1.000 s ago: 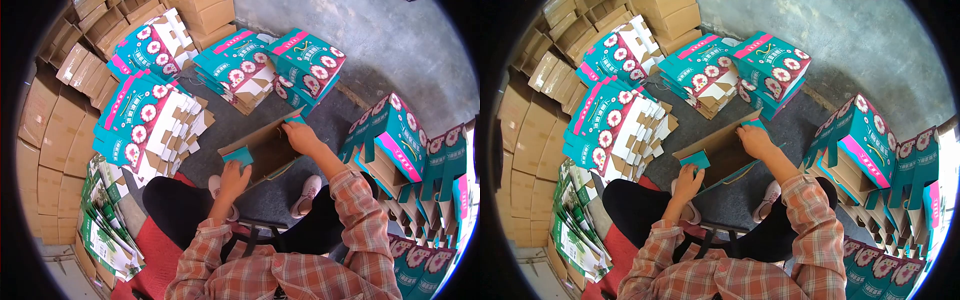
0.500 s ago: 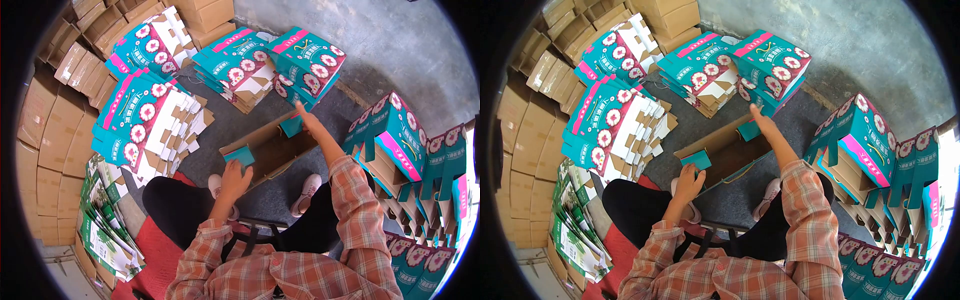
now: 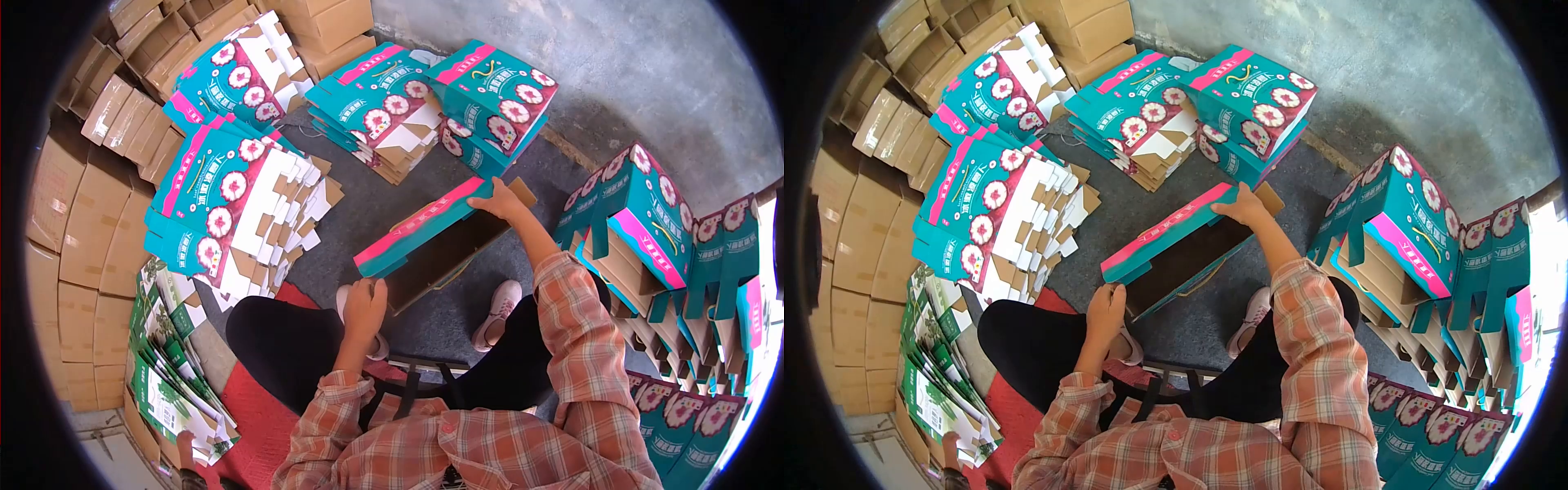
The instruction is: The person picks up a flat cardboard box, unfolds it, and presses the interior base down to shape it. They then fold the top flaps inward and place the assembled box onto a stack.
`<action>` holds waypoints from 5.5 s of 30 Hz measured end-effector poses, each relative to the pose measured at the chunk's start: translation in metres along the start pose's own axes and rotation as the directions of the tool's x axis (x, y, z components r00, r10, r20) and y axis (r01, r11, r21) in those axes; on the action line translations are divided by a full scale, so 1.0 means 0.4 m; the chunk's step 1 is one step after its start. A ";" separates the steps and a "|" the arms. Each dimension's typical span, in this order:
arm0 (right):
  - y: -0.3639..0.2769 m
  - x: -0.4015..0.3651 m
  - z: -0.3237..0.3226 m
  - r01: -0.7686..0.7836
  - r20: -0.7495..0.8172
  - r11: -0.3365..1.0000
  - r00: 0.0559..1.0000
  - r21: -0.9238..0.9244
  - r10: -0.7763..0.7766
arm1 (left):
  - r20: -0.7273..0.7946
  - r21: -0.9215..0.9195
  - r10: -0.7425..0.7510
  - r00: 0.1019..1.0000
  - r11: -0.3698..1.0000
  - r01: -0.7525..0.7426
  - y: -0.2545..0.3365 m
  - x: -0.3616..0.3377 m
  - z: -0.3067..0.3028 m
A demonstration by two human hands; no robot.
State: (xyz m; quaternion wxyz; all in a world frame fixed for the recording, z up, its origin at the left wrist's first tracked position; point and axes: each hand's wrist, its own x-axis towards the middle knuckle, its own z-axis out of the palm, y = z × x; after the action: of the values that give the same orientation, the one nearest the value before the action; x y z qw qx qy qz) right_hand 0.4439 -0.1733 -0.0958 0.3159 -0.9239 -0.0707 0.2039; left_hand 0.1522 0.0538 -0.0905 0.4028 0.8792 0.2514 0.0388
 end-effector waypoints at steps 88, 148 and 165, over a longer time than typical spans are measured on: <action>-0.156 -0.082 -0.032 0.490 0.412 0.128 0.826 -0.862 -0.384 | -0.151 0.237 0.436 0.887 0.887 -0.396 -0.013 0.050 0.041; 0.051 0.047 -0.019 -0.316 0.140 0.671 0.942 0.671 0.304 | 0.314 -0.843 -0.344 0.885 0.326 0.427 -0.071 0.020 0.044; 0.085 0.085 -0.005 -0.334 0.159 0.686 0.939 0.647 0.306 | 0.015 -0.599 -0.238 0.971 0.775 0.199 -0.047 0.001 0.045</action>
State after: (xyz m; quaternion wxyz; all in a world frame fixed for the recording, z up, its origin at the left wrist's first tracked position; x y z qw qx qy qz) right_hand 0.4756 -0.1927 -0.1265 0.5821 -0.7440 0.1627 0.2850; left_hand 0.1496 0.0519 -0.1162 0.6525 0.6709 0.3389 0.0960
